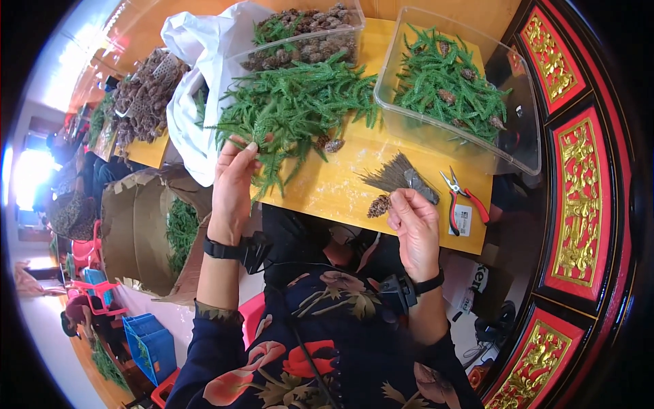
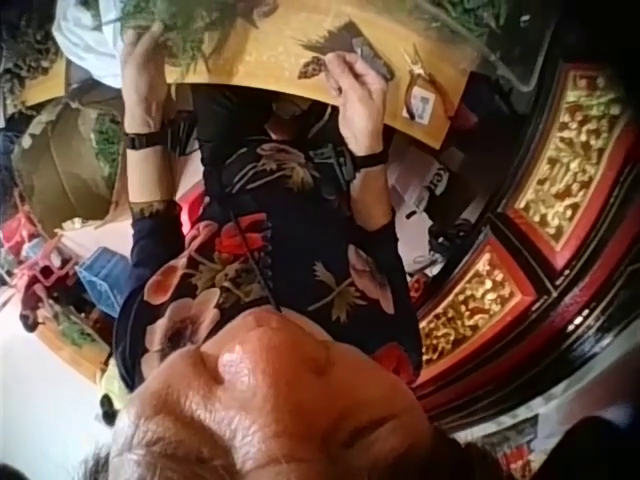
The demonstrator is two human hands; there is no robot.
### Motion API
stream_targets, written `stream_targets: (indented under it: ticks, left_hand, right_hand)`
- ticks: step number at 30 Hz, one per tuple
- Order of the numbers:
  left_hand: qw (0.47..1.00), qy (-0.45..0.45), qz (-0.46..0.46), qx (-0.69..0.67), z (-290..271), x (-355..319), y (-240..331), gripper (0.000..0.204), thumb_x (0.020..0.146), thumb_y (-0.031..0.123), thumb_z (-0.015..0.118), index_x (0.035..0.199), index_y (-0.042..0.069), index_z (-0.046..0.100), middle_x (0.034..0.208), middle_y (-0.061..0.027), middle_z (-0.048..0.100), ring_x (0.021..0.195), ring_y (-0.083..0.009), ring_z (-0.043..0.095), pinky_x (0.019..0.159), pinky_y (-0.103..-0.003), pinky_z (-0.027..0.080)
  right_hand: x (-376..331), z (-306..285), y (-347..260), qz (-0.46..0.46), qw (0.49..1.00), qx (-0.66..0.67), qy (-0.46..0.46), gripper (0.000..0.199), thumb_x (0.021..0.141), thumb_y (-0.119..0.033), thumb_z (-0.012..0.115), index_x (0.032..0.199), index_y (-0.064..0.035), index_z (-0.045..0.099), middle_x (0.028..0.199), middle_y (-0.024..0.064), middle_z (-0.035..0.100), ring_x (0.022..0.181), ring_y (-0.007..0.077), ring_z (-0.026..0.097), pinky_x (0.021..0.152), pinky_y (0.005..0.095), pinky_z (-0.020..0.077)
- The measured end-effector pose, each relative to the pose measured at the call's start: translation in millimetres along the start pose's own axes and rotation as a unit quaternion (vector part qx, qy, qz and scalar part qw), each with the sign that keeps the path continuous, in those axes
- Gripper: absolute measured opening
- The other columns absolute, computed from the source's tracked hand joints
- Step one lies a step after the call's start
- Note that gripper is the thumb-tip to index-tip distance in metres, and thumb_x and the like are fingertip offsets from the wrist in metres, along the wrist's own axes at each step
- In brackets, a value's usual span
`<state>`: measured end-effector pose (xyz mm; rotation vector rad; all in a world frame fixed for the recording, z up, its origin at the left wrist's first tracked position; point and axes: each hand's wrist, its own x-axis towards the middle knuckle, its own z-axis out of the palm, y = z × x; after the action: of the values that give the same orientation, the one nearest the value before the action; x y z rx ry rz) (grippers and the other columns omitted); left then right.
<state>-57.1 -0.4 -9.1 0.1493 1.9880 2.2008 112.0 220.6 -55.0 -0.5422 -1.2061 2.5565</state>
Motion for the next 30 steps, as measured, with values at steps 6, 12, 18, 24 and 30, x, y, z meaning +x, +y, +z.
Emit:
stream_targets:
  ticks: [6, 12, 18, 24, 30]
  left_hand:
    - [0.982, -0.104, -0.05, -0.151, 14.5, -19.6, -1.8, 0.013, 0.093, 0.009, 0.052, 0.106, 0.007, 0.053, 0.09, -0.007, 0.063, 0.091, -0.0142, 0.058, 0.086, -0.027, 0.043]
    - [0.955, -0.16, -0.091, -0.233, 34.5, -39.6, -17.2, 0.014, 0.094, 0.009, 0.051, 0.108, 0.006, 0.052, 0.097, -0.0086, 0.062, 0.095, -0.016, 0.059, 0.087, -0.028, 0.044]
    - [0.943, -0.16, -0.17, -0.238, 54.7, -64.9, -34.1, 0.019, 0.094, 0.01, 0.051, 0.112, 0.005, 0.052, 0.104, -0.009, 0.06, 0.103, -0.017, 0.057, 0.09, -0.03, 0.046]
    - [0.919, -0.177, -0.225, -0.272, 63.2, -77.9, -39.2, 0.023, 0.093, 0.008, 0.052, 0.116, 0.004, 0.051, 0.105, -0.0086, 0.06, 0.102, -0.0166, 0.057, 0.089, -0.029, 0.047]
    - [0.913, -0.198, -0.206, -0.29, 57.4, -74.4, -36.5, 0.027, 0.089, 0.004, 0.057, 0.116, 0.004, 0.052, 0.106, -0.0064, 0.059, 0.1, -0.0142, 0.057, 0.083, -0.025, 0.047]
  right_hand:
    - [-4.3, 3.1, -1.5, -0.007, 1.0, -0.03, 0.003, 0.01, 0.09, -0.011, 0.061, 0.092, -0.0014, 0.06, 0.076, -0.0022, 0.054, 0.061, 0.0052, 0.042, 0.055, 0.0201, 0.0329]
    - [-10.3, 9.9, -6.8, -0.025, 0.997, -0.07, -0.024, 0.008, 0.089, -0.008, 0.061, 0.092, -0.0006, 0.062, 0.09, 0.0033, 0.06, 0.074, 0.0053, 0.051, 0.064, 0.0191, 0.0411]
    - [-10.4, 20.7, 5.0, -0.096, 0.989, -0.089, -0.064, 0.006, 0.086, -0.005, 0.064, 0.091, -0.0001, 0.064, 0.113, 0.0107, 0.059, 0.095, 0.008, 0.056, 0.081, 0.0201, 0.0463]
    - [-8.1, 15.0, 6.5, -0.052, 0.994, -0.074, -0.063, 0.008, 0.085, -0.006, 0.066, 0.091, 0.0, 0.064, 0.096, 0.0049, 0.062, 0.08, 0.0061, 0.055, 0.07, 0.0186, 0.0441]
    - [-10.4, 16.1, 0.4, 0.018, 0.994, -0.069, -0.079, 0.008, 0.085, -0.006, 0.066, 0.091, -0.0017, 0.065, 0.076, -0.0022, 0.058, 0.065, 0.0047, 0.048, 0.06, 0.0186, 0.0375]
